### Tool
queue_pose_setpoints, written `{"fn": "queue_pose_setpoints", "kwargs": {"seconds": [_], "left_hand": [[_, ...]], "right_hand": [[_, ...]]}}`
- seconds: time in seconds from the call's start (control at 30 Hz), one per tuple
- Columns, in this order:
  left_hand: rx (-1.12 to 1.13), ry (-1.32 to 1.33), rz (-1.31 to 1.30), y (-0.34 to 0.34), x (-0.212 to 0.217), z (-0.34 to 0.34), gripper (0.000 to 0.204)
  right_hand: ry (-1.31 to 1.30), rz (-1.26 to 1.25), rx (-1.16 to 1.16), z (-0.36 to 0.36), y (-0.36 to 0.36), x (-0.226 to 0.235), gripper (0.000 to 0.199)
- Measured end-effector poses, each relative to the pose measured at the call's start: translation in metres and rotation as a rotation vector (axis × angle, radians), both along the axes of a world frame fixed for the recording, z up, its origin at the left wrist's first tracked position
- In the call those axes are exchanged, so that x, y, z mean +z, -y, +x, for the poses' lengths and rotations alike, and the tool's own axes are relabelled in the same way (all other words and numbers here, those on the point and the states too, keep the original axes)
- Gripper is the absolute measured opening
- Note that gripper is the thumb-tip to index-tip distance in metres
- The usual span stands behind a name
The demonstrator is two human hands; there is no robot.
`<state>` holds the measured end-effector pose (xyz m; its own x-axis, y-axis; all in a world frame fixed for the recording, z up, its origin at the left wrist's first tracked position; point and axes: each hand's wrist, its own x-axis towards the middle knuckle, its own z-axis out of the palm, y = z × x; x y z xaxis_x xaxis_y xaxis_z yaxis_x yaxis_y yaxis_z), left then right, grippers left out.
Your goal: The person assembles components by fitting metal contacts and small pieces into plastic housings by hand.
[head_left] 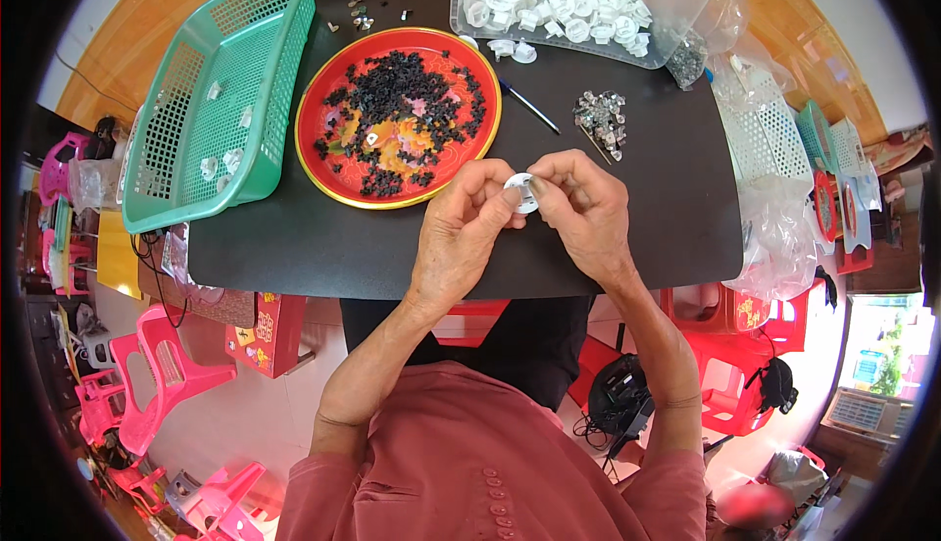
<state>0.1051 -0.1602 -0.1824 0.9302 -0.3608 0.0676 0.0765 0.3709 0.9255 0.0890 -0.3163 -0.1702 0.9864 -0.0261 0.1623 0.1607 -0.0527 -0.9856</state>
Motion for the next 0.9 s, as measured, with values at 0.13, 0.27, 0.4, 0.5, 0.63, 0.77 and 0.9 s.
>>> {"fn": "queue_pose_setpoints", "kwargs": {"seconds": [0.13, 0.27, 0.4, 0.5, 0.63, 0.77, 0.9], "left_hand": [[-0.012, -0.086, -0.003, -0.004, -0.003, -0.002, 0.023], [0.002, -0.068, -0.032, 0.0, -0.005, -0.004, 0.03], [-0.049, -0.203, -0.196, 0.003, -0.004, -0.007, 0.031], [-0.057, -0.243, -0.249, 0.0, -0.003, -0.01, 0.028], [-0.093, -0.316, -0.316, 0.002, -0.004, -0.011, 0.025], [-0.104, -0.356, -0.356, 0.006, -0.012, -0.011, 0.026], [-0.101, -0.433, -0.4, 0.008, -0.007, -0.012, 0.027]], "right_hand": [[-0.117, 0.079, 0.013, 0.002, 0.003, 0.002, 0.006], [-0.154, 0.12, -0.007, -0.001, 0.004, 0.004, 0.006], [-0.168, 0.196, -0.024, -0.008, -0.002, 0.009, 0.005], [-0.136, 0.177, -0.038, -0.011, -0.005, 0.008, 0.005], [-0.147, 0.167, -0.049, -0.015, -0.002, 0.01, 0.005], [-0.15, 0.046, -0.056, -0.015, 0.004, 0.015, 0.005], [0.029, -0.238, -0.237, 0.005, 0.034, 0.005, 0.004]]}}
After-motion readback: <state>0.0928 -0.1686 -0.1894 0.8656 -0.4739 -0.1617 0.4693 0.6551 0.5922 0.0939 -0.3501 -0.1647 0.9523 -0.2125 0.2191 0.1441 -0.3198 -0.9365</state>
